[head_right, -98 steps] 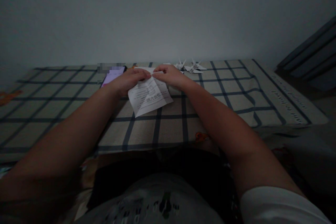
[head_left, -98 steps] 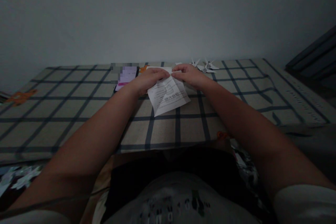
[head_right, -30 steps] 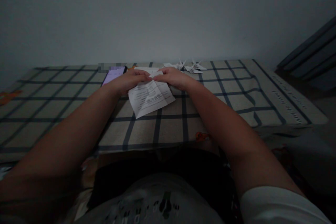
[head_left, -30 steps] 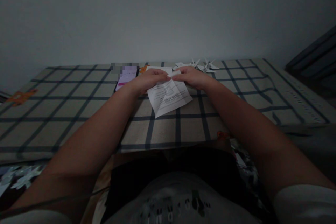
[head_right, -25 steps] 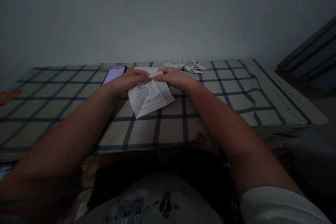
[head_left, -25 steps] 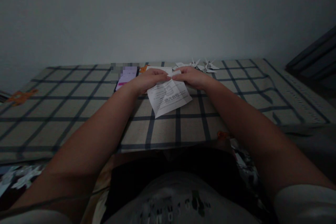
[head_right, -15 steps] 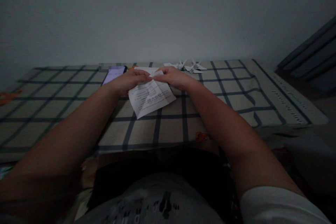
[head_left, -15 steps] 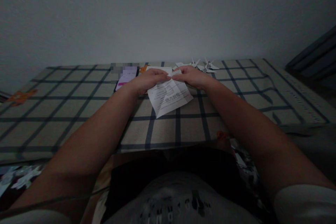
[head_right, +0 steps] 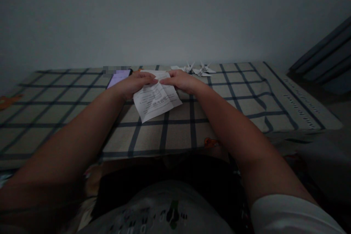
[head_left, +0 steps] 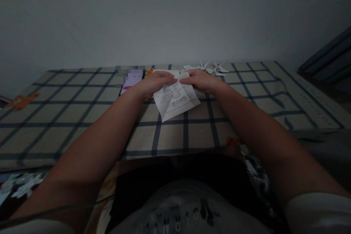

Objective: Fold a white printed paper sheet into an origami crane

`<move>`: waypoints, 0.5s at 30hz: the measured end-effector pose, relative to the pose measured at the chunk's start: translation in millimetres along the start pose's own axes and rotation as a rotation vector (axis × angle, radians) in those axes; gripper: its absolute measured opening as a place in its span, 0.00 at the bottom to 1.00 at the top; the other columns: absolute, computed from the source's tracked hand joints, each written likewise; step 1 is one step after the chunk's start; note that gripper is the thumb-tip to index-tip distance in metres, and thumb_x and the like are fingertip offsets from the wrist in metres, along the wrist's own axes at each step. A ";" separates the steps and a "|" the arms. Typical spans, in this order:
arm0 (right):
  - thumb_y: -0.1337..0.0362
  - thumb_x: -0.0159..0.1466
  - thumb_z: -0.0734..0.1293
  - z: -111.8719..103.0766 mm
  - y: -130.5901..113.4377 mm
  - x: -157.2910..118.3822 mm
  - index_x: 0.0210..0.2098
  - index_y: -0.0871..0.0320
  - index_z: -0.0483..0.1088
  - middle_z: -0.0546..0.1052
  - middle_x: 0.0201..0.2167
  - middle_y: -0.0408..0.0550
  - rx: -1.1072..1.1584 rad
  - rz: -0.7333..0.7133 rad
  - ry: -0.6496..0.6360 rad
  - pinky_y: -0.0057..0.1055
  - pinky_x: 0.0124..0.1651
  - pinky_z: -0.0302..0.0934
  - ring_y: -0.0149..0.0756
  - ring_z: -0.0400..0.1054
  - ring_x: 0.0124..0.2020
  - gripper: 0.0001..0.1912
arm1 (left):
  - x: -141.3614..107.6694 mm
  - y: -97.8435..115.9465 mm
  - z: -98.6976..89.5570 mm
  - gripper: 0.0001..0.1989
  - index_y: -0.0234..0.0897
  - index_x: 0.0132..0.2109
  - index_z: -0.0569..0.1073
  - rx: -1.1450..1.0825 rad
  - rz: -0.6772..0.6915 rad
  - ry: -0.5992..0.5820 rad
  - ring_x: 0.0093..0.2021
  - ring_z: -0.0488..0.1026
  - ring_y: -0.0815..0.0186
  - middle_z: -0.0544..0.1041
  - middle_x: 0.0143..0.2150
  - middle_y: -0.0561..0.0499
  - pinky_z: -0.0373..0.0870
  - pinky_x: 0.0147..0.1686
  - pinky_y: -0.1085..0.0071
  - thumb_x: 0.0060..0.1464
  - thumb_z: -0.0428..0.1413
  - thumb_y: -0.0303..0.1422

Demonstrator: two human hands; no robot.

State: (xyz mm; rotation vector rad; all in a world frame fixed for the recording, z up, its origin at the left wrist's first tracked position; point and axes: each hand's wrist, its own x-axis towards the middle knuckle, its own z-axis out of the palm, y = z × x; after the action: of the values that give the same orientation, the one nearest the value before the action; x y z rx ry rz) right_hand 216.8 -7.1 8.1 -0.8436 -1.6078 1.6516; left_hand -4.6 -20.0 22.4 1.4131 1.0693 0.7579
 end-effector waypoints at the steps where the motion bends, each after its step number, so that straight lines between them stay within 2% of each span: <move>1: 0.69 0.61 0.74 0.0 -0.2 -0.3 0.36 0.60 0.79 0.85 0.33 0.48 -0.005 0.005 0.004 0.27 0.35 0.71 0.33 0.78 0.31 0.03 | 0.6 -0.2 0.2 0.08 0.36 0.35 0.81 -0.022 0.008 0.001 0.29 0.77 0.65 0.82 0.33 0.49 0.70 0.29 0.71 0.48 0.68 0.35; 4: 0.70 0.62 0.73 0.8 -0.8 -0.8 0.37 0.60 0.79 0.85 0.33 0.48 -0.008 0.008 0.025 0.27 0.37 0.72 0.34 0.78 0.32 0.03 | 1.5 1.9 -0.1 0.11 0.34 0.36 0.81 -0.139 0.020 0.001 0.32 0.79 0.64 0.83 0.34 0.48 0.74 0.33 0.70 0.53 0.66 0.39; 7: 0.70 0.63 0.73 1.6 -1.5 -1.0 0.39 0.61 0.79 0.86 0.36 0.49 0.033 -0.011 0.044 0.28 0.40 0.73 0.33 0.79 0.33 0.04 | 0.2 7.7 -4.8 0.25 0.33 0.40 0.81 -0.227 -0.021 -0.011 0.38 0.82 0.58 0.84 0.35 0.42 0.77 0.39 0.66 0.61 0.57 0.54; 9: 0.70 0.63 0.73 2.1 -2.5 -1.2 0.40 0.61 0.79 0.86 0.38 0.50 0.060 -0.033 0.043 0.30 0.43 0.74 0.34 0.80 0.35 0.05 | -1.3 11.6 -9.7 0.32 0.33 0.43 0.82 -0.295 -0.032 -0.040 0.41 0.83 0.56 0.85 0.38 0.40 0.78 0.42 0.65 0.63 0.51 0.60; 12: 0.70 0.63 0.73 3.7 -5.3 -1.8 0.42 0.61 0.79 0.86 0.40 0.51 0.103 -0.082 0.033 0.32 0.49 0.74 0.35 0.81 0.39 0.07 | -3.5 15.1 -15.4 0.37 0.34 0.45 0.83 -0.429 -0.041 -0.120 0.42 0.83 0.58 0.86 0.41 0.41 0.79 0.44 0.66 0.66 0.45 0.63; 15: 0.69 0.63 0.73 6.4 -8.9 -3.0 0.42 0.61 0.78 0.85 0.39 0.50 0.151 -0.114 0.053 0.31 0.52 0.73 0.34 0.80 0.41 0.07 | -4.6 15.8 -16.5 0.35 0.33 0.49 0.82 -0.506 -0.042 -0.158 0.43 0.84 0.58 0.86 0.44 0.42 0.79 0.45 0.65 0.68 0.44 0.59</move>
State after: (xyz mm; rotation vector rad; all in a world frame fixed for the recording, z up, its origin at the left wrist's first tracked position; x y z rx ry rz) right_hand 213.4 -13.1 17.2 -0.6997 -1.4484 1.6334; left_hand -18.4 -16.8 40.8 0.9953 0.7161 0.8035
